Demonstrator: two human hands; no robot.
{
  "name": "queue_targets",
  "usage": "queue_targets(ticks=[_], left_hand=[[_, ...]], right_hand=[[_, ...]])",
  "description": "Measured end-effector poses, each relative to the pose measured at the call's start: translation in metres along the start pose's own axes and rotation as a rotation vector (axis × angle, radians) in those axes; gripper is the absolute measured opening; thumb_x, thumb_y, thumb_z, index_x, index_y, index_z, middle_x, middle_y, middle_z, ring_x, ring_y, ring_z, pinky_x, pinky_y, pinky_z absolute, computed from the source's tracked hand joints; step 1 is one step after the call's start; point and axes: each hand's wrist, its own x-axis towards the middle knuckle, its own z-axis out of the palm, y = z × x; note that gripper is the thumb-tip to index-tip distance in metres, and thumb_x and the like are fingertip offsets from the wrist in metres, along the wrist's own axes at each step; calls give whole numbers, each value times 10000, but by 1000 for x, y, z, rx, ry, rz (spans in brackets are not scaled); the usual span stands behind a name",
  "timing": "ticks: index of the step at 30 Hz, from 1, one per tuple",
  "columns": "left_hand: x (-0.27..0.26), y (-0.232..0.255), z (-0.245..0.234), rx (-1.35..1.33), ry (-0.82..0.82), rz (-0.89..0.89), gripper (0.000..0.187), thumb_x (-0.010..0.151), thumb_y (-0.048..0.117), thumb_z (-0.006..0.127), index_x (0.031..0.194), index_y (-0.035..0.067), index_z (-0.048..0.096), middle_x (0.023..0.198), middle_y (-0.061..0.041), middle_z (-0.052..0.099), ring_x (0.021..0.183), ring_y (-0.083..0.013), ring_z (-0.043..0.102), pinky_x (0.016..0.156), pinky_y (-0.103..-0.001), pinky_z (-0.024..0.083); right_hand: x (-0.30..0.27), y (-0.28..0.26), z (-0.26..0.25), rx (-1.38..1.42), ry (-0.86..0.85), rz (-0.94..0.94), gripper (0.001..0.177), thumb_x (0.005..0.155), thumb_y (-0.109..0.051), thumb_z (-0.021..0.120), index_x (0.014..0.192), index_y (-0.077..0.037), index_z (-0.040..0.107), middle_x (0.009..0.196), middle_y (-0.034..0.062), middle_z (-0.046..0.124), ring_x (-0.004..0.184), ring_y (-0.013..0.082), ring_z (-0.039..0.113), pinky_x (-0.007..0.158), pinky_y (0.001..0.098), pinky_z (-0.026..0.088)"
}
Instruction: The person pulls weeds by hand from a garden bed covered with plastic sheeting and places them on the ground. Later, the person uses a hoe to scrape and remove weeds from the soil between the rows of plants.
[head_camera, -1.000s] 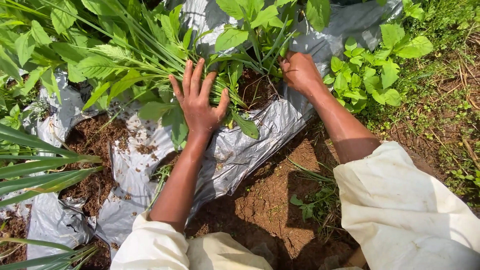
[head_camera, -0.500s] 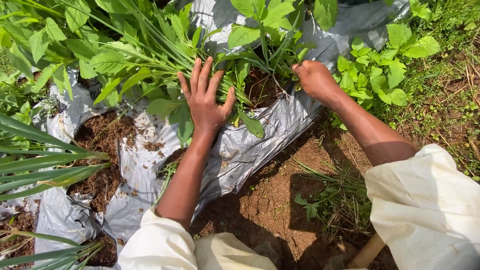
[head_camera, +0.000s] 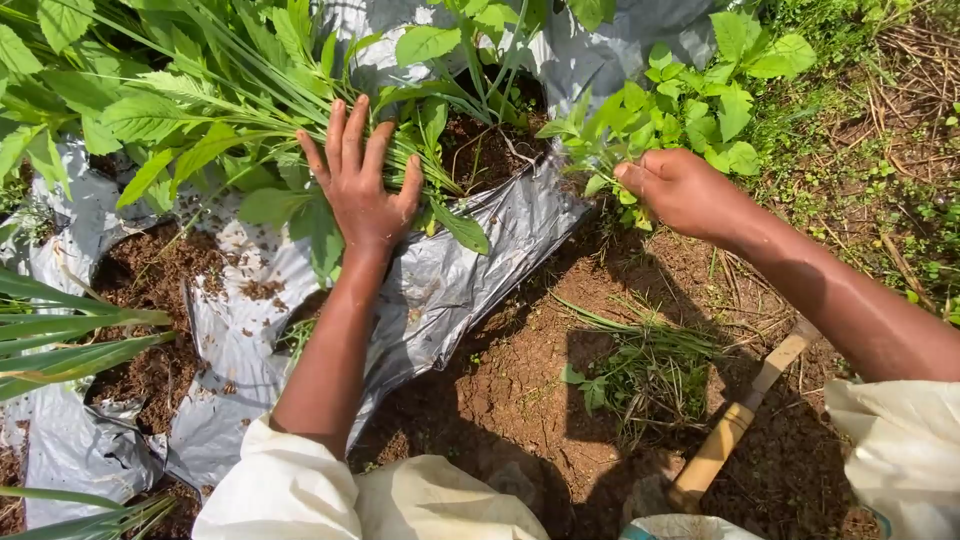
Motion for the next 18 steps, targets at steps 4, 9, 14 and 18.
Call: queue_targets(ticks=[4, 9, 14, 18], left_hand=[[-5, -4, 6, 39, -19, -8, 374, 998, 399, 666, 1237, 122, 744, 1598, -88, 458, 1534, -288, 319, 1249, -621, -7], [-4, -4, 6, 77, -18, -25, 373, 1000, 422, 629, 1228, 146, 734, 1602, -81, 454, 1538, -281, 322, 1255, -612, -12], [-1, 3, 1, 55, -20, -40, 366, 987, 402, 681, 1228, 132, 740, 1583, -85, 471, 1520, -291, 333, 1253, -626, 0], [-1, 1, 3, 76, -16, -36, 362, 984, 412, 668, 1218, 144, 737, 1581, -72, 471, 1524, -279, 331, 1266, -605, 4]], right_hand=[[-15, 50, 23, -684, -336, 18, 413, 1132, -351, 427, 862, -108, 623, 686, -15, 475, 554, 110, 423, 517, 230, 398], [-48, 104, 57, -905, -758, 85, 267, 1099, -320, 481, 983, -165, 664, 787, -51, 562, 663, 67, 546, 605, 158, 500], [-33, 72, 51, -988, -769, 131, 389, 1037, -296, 557, 1410, -198, 509, 1229, -14, 652, 892, 74, 636, 729, 164, 576], [5, -7, 23, -932, -484, -6, 469, 1077, -272, 529, 1518, -149, 426, 1035, 176, 735, 789, 178, 724, 822, 304, 656]])
